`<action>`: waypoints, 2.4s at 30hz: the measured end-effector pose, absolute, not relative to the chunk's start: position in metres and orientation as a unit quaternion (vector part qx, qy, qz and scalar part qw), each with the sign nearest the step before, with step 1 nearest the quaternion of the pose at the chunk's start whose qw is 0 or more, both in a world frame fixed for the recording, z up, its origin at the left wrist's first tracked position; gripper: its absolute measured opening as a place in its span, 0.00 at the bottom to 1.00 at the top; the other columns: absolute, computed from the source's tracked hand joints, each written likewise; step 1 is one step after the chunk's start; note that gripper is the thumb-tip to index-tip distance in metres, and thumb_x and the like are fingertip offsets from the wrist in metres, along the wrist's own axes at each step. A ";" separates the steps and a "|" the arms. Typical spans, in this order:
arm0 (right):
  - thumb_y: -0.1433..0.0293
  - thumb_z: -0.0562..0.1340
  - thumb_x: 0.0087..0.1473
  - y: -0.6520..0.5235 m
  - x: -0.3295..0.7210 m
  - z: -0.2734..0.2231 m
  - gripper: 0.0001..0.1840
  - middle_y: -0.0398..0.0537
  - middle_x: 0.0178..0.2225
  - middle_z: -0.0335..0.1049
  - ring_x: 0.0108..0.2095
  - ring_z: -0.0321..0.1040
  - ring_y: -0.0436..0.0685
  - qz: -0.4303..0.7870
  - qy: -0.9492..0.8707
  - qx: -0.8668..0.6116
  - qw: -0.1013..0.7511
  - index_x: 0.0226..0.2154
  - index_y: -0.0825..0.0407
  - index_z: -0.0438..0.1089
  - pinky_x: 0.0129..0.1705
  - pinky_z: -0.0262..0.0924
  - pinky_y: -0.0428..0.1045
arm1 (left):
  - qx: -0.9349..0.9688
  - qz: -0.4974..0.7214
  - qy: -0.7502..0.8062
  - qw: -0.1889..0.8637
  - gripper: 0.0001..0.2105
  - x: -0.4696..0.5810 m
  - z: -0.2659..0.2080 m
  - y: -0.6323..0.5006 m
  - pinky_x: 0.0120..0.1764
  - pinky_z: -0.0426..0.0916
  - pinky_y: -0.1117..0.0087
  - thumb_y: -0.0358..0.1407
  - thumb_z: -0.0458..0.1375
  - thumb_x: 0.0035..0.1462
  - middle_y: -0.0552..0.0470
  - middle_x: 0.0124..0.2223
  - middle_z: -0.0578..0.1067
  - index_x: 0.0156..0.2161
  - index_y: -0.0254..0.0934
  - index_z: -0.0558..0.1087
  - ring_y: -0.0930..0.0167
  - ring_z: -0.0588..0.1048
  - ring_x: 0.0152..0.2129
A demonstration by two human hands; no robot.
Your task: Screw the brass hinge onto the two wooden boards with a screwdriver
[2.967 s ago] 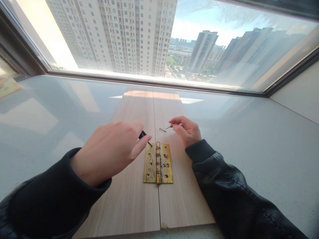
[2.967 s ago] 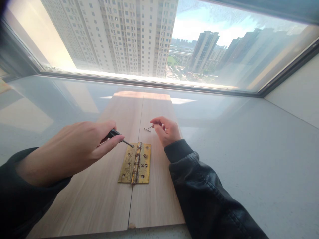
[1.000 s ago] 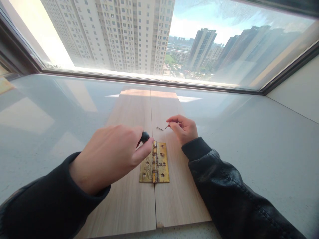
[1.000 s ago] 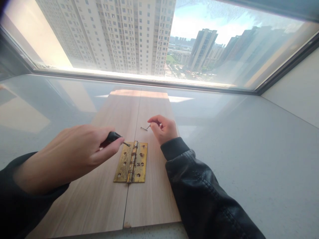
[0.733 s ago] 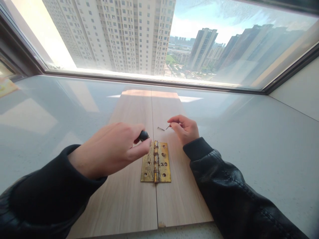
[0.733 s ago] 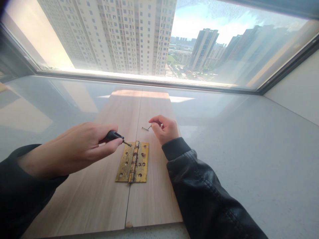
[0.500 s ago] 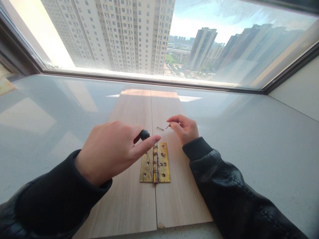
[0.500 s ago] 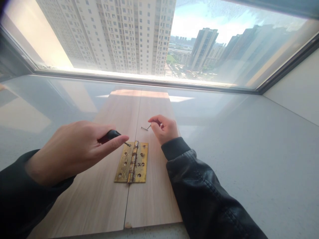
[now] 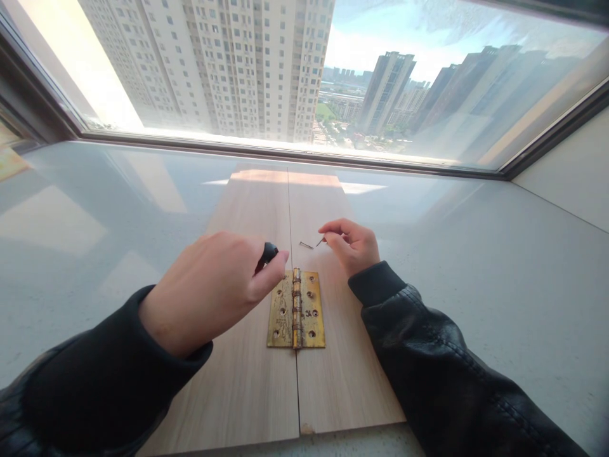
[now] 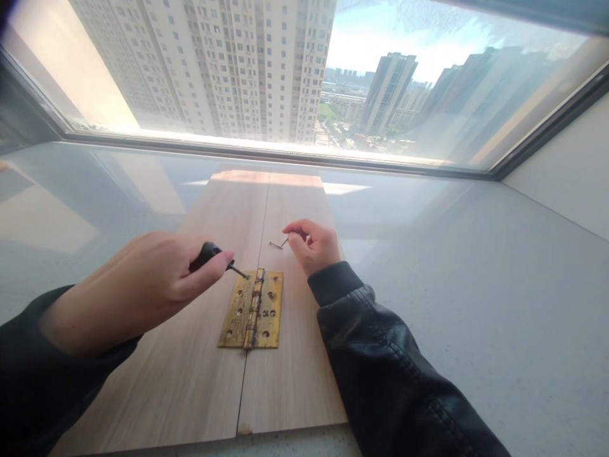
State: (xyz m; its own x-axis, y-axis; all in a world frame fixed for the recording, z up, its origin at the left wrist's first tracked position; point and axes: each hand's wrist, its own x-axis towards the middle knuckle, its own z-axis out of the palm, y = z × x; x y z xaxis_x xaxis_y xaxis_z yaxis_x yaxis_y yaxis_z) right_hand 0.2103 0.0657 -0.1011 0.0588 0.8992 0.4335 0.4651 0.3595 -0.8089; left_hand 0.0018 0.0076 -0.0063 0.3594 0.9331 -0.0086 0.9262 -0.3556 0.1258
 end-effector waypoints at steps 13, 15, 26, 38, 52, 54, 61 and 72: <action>0.72 0.57 0.44 0.065 0.211 -0.102 0.09 0.43 0.21 0.69 0.22 0.62 0.48 0.215 -0.653 -0.522 0.505 0.26 0.53 0.74 0.25 0.55 0.47 | 0.843 0.008 0.529 0.096 0.21 -0.005 -0.003 0.012 0.23 0.52 0.69 0.49 0.40 0.60 0.54 0.21 0.66 0.22 0.39 0.57 0.71 0.61 0.18; 0.72 0.57 0.44 0.065 0.211 -0.102 0.09 0.43 0.21 0.69 0.22 0.63 0.49 0.215 -0.653 -0.522 0.505 0.26 0.53 0.74 0.26 0.56 0.47 | 0.816 -0.001 0.575 0.067 0.25 -0.001 -0.003 0.008 0.23 0.51 0.68 0.55 0.37 0.58 0.52 0.20 0.67 0.21 0.39 0.58 0.70 0.60 0.17; 0.71 0.58 0.45 0.065 0.210 -0.100 0.09 0.42 0.21 0.69 0.23 0.63 0.49 0.209 -0.652 -0.525 0.505 0.26 0.53 0.74 0.26 0.56 0.47 | 0.805 -0.028 0.591 0.041 0.26 0.002 -0.003 0.003 0.23 0.48 0.68 0.54 0.35 0.59 0.52 0.18 0.63 0.19 0.39 0.58 0.71 0.53 0.16; 0.71 0.58 0.45 0.065 0.209 -0.099 0.09 0.42 0.21 0.68 0.22 0.62 0.48 0.212 -0.652 -0.528 0.500 0.26 0.52 0.74 0.26 0.56 0.47 | 0.875 0.036 0.473 0.098 0.12 -0.015 -0.001 0.005 0.27 0.56 0.67 0.41 0.45 0.61 0.52 0.27 0.68 0.29 0.39 0.61 0.68 0.67 0.24; 0.71 0.58 0.45 0.065 0.210 -0.102 0.09 0.42 0.20 0.68 0.22 0.61 0.49 0.220 -0.646 -0.527 0.506 0.26 0.52 0.74 0.25 0.55 0.47 | 0.813 -0.039 0.580 -0.035 0.27 -0.004 0.004 0.001 0.20 0.48 0.69 0.59 0.36 0.56 0.49 0.21 0.69 0.25 0.41 0.66 0.66 0.64 0.17; 0.71 0.58 0.45 0.065 0.210 -0.101 0.09 0.42 0.20 0.68 0.22 0.61 0.49 0.220 -0.647 -0.527 0.505 0.26 0.52 0.74 0.25 0.55 0.47 | 0.814 -0.031 0.580 -0.022 0.29 -0.001 0.003 0.002 0.20 0.48 0.70 0.62 0.36 0.54 0.49 0.19 0.68 0.22 0.40 0.64 0.67 0.63 0.16; 0.72 0.57 0.44 0.065 0.208 -0.100 0.09 0.42 0.21 0.68 0.22 0.62 0.49 0.219 -0.648 -0.527 0.504 0.26 0.52 0.74 0.26 0.56 0.47 | 0.808 0.011 0.589 -0.012 0.31 0.005 -0.005 0.004 0.20 0.47 0.71 0.59 0.34 0.56 0.49 0.17 0.65 0.18 0.38 0.61 0.69 0.61 0.15; 0.71 0.58 0.45 0.066 0.210 -0.102 0.09 0.42 0.21 0.68 0.22 0.61 0.49 0.221 -0.647 -0.525 0.507 0.26 0.52 0.74 0.25 0.55 0.47 | 0.886 0.020 0.457 0.073 0.17 -0.008 -0.006 0.009 0.24 0.53 0.69 0.46 0.43 0.61 0.53 0.24 0.68 0.26 0.39 0.60 0.70 0.63 0.20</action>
State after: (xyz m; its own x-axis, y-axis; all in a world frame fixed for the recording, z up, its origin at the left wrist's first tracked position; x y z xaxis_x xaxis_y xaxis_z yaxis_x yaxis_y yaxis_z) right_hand 0.2101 0.0662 -0.1015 0.0651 0.9036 0.4234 0.4560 0.3504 -0.8181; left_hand -0.0082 0.0089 -0.0057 0.5808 0.8135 -0.0309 0.8075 -0.5709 0.1487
